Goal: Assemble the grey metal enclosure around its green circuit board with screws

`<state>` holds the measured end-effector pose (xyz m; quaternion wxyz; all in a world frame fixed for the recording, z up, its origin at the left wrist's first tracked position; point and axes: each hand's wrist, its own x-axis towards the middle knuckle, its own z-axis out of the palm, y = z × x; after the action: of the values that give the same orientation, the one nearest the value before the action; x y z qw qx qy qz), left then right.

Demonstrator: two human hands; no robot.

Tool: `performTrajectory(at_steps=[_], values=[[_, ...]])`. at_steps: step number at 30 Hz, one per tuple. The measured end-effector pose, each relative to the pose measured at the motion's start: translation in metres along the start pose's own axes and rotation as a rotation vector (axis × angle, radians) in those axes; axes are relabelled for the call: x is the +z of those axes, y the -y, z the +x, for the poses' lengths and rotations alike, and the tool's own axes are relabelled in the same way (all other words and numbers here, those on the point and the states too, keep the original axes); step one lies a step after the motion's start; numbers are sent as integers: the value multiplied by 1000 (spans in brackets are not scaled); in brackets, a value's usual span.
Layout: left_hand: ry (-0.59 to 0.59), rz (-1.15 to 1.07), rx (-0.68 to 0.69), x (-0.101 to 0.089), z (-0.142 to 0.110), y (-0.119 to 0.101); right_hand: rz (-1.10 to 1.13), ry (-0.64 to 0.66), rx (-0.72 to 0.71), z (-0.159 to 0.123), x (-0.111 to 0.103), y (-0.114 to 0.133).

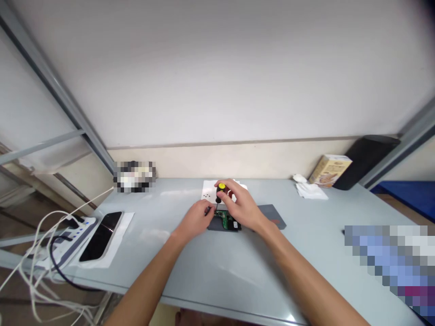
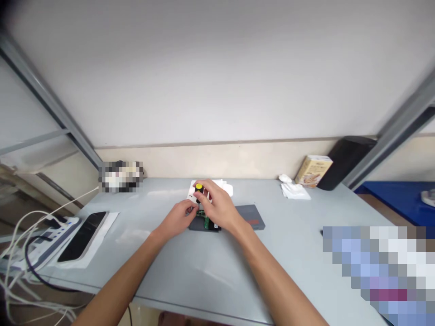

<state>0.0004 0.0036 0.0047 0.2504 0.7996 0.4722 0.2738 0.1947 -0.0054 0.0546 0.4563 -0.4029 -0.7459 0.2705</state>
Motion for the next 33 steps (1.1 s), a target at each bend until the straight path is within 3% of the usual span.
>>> performTrajectory(at_steps=[17, 20, 28, 30, 33], values=[[15, -4, -3, -1, 1, 1, 125, -425, 208, 1, 28, -18], [20, -12, -3, -3, 1, -2, 139, -359, 183, 3, 25, -15], [29, -21, -13, -2, 1, -1, 124, -11, 33, 1, 14, 5], [30, -33, -15, -2, 1, 0, 113, 3, 20, 1, 16, 6], [37, -29, -19, -2, 0, 0, 105, -100, 70, 2, 20, 1]])
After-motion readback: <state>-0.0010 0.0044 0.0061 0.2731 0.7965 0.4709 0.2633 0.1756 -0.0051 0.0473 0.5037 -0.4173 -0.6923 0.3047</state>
